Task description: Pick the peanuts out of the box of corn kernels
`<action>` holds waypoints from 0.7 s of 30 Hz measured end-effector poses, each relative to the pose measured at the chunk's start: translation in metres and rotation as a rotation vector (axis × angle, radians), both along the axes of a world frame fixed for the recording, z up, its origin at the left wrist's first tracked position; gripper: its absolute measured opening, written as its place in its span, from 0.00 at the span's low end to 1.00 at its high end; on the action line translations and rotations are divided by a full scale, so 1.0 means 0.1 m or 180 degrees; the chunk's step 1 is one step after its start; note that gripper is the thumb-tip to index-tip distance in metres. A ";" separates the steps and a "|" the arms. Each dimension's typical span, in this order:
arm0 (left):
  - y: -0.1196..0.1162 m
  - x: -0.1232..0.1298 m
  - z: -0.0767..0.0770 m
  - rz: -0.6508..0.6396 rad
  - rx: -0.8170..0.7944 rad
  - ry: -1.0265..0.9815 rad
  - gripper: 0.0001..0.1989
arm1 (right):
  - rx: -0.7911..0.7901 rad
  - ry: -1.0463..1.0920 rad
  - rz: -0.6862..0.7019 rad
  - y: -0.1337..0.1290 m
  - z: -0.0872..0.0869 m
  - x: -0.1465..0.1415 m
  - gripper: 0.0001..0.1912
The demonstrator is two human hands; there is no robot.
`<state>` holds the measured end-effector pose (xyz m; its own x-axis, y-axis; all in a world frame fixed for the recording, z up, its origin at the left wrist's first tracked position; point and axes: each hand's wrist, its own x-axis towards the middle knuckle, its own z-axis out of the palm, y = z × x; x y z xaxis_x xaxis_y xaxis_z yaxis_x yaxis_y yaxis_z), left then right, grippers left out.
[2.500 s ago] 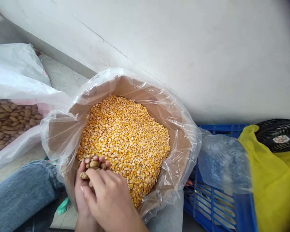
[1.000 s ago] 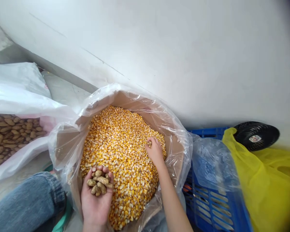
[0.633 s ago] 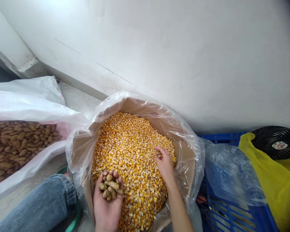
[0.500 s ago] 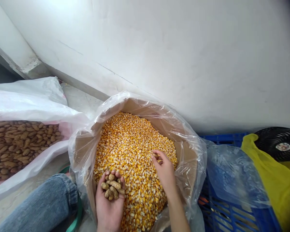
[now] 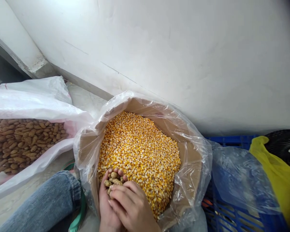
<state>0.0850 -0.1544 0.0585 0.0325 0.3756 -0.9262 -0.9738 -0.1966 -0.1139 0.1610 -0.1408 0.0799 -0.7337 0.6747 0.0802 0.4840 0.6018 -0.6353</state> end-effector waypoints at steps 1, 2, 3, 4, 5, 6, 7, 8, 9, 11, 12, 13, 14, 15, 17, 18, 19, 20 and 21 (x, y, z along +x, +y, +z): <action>0.00 -0.01 0.01 0.0064 -0.0007 -0.0166 0.12 | 0.0058 0.0021 -0.0009 -0.01 -0.01 0.00 0.05; -0.01 -0.01 0.01 0.0149 -0.0017 -0.0366 0.12 | 0.0106 0.0041 -0.0022 -0.01 -0.01 0.01 0.05; -0.01 -0.02 0.02 0.0227 -0.0024 -0.0517 0.12 | 0.0141 0.0060 -0.0031 -0.02 0.00 0.01 0.05; -0.01 -0.02 0.03 0.0250 -0.0024 -0.0530 0.12 | 0.0169 0.0075 -0.0050 -0.02 0.01 0.01 0.05; -0.01 -0.01 0.04 0.0255 -0.0019 -0.0491 0.12 | 0.0196 0.0094 -0.0080 -0.03 0.03 0.01 0.05; 0.00 -0.01 0.05 0.0259 -0.0010 -0.0423 0.12 | 0.0229 0.0121 -0.0125 -0.04 0.05 0.01 0.05; 0.00 0.00 0.07 0.0275 0.0007 -0.0334 0.12 | 0.0267 0.0152 -0.0182 -0.04 0.07 0.02 0.05; 0.01 0.02 0.09 0.0298 0.0038 -0.0243 0.11 | 0.0300 0.0184 -0.0244 -0.05 0.09 0.03 0.05; 0.02 0.03 0.11 0.0319 0.0079 -0.0179 0.11 | 0.0327 0.0216 -0.0306 -0.06 0.11 0.04 0.05; 0.04 0.07 0.15 0.0301 0.0180 -0.0168 0.10 | 0.0362 0.0268 -0.0409 -0.07 0.15 0.08 0.05; 0.06 0.09 0.18 0.0265 0.0230 -0.0192 0.10 | 0.0374 0.0288 -0.0455 -0.07 0.17 0.10 0.04; 0.07 0.10 0.20 0.0220 0.0277 -0.0213 0.10 | 0.0383 0.0301 -0.0493 -0.08 0.19 0.11 0.04; 0.09 0.11 0.23 0.0174 0.0323 -0.0221 0.10 | 0.0389 0.0310 -0.0526 -0.08 0.21 0.13 0.04; 0.11 0.11 0.25 0.0130 0.0368 -0.0213 0.10 | 0.0399 0.0318 -0.0553 -0.09 0.24 0.14 0.04; 0.14 0.11 0.29 0.0046 0.0434 -0.0198 0.11 | 0.0430 0.0348 -0.0577 -0.09 0.30 0.15 0.05; 0.15 0.10 0.30 0.0001 0.0464 -0.0200 0.11 | 0.0445 0.0378 -0.0586 -0.10 0.33 0.16 0.05; 0.16 0.09 0.33 -0.0052 0.0492 -0.0210 0.12 | 0.0449 0.0421 -0.0595 -0.10 0.38 0.17 0.06; 0.16 0.07 0.35 -0.0097 0.0526 -0.0208 0.12 | 0.0431 0.0472 -0.0612 -0.10 0.42 0.18 0.06; 0.17 0.05 0.37 -0.0131 0.0563 -0.0184 0.12 | 0.0388 0.0529 -0.0627 -0.10 0.47 0.20 0.07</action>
